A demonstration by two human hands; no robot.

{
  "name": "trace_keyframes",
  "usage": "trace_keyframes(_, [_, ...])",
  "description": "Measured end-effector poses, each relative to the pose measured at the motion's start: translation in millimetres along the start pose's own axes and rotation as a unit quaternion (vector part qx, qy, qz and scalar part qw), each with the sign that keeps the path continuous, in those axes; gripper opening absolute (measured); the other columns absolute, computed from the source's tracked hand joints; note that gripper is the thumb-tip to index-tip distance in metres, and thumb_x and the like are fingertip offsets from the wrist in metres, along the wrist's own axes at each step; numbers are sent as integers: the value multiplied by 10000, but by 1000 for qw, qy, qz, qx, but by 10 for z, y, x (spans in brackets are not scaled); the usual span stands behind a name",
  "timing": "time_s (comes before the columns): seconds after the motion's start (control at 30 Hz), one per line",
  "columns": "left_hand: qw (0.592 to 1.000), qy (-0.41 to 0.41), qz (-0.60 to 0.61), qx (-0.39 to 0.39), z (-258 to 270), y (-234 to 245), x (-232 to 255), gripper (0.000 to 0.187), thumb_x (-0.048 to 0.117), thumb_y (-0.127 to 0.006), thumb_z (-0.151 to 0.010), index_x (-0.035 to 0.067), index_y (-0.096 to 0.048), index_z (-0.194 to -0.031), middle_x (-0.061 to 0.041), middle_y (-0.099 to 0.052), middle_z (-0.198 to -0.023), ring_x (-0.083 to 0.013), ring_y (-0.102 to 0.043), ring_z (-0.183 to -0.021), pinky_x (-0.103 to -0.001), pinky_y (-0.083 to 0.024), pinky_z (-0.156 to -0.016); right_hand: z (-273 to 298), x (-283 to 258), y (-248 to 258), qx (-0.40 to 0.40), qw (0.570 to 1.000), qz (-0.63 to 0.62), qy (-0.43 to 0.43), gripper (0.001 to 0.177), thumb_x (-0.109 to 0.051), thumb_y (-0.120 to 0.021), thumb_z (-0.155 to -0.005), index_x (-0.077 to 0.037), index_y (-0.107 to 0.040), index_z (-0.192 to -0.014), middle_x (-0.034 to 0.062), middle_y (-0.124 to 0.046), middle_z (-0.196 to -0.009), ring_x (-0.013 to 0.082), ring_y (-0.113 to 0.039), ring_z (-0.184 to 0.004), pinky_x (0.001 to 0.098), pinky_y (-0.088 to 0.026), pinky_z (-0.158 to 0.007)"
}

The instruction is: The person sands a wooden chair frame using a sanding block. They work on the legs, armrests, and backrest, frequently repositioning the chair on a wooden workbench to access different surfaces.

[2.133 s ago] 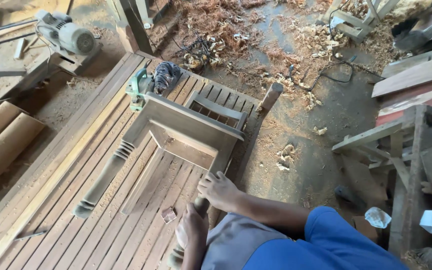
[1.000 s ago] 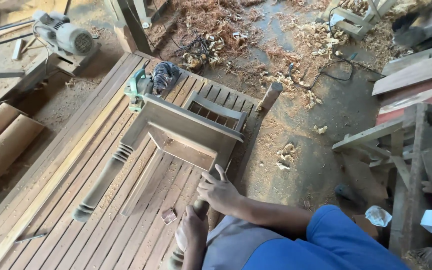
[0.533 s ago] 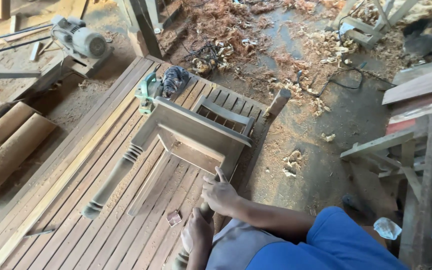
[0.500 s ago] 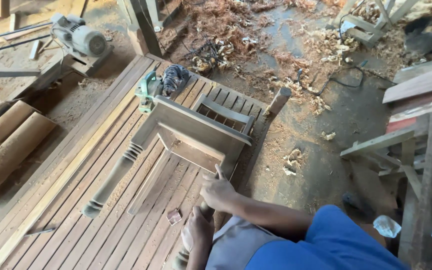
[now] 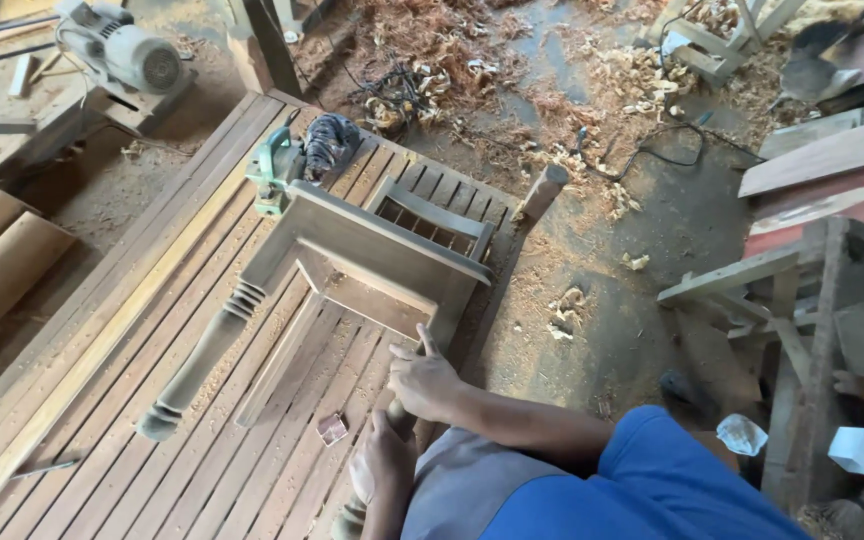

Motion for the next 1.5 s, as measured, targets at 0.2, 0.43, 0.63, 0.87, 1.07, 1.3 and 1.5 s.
trace_keyframes(0.2, [997, 16, -16, -74, 69, 96, 55, 417, 579, -612, -831, 200, -538, -988, -84, -758, -916, -383, -721, -858, -545, -545, -720, 381, -36, 197, 56, 998, -7, 11, 223, -114, -517, -938, -124, -674, -1095, 9, -669, -1131, 319, -421, -1458, 744, -41, -1182])
trace_keyframes(0.43, [999, 11, -1, -38, 35, 65, 41, 347, 498, -612, -838, 177, -543, -948, -102, -751, -897, -409, -708, -829, -572, -530, -697, 65, 17, -29, 8, 1000, 7, -25, 323, -124, -491, -893, -171, -804, -831, 21, -725, -1004, 270, -449, -1444, 784, -3, -1172])
trace_keyframes(0.63, [999, 11, -7, -44, 50, 122, 87, 572, 741, -613, -794, 193, -551, -947, -95, -747, -910, -386, -719, -845, -543, -542, -710, 461, -10, 298, 36, 998, -42, -23, 331, -106, -416, -949, -135, -724, -1067, -18, -705, -1181, 262, -463, -1428, 727, -44, -1188])
trace_keyframes(0.87, [997, 14, -24, -66, 48, 76, 64, 294, 432, -613, -839, 196, -529, -991, -84, -743, -941, -376, -725, -848, -551, -544, -714, 393, 17, 43, 157, 987, -28, 1, 242, -157, -533, -976, -142, -729, -1118, -18, -687, -1282, 298, -472, -1429, 734, 6, -1173])
trace_keyframes(1.07, [1000, 5, -20, -21, 40, 41, 37, 299, 390, -681, -794, 192, -532, -963, -80, -738, -878, -373, -727, -783, -545, -556, -681, 451, -9, 209, 126, 992, -15, 6, 254, -136, -491, -974, -158, -712, -1099, -26, -677, -1250, 304, -459, -1431, 724, -53, -1181])
trace_keyframes(1.3, [999, 16, 8, -32, -2, -226, -95, 298, 369, -682, -811, 186, -518, -980, -105, -739, -920, -416, -710, -812, -589, -526, -712, 470, -32, 178, 172, 985, -2, 13, 130, -151, -582, -971, -132, -705, -1010, -29, -716, -1137, 288, -514, -1386, 709, -40, -1199])
trace_keyframes(1.5, [1000, -15, 0, 6, 8, -219, -96, 337, 359, -753, -774, 184, -537, -964, -93, -732, -861, -364, -718, -752, -554, -550, -642, 524, 42, 91, 158, 987, -5, 18, 307, -161, -527, -989, -128, -664, -1262, -15, -659, -1329, 275, -455, -1432, 710, -43, -1185])
Point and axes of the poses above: each hand's wrist, its own z-axis away from the middle knuckle, its own y-axis out of the back of the hand, x = y × z, the point moved 6 cm from there along -z, towards the middle knuckle
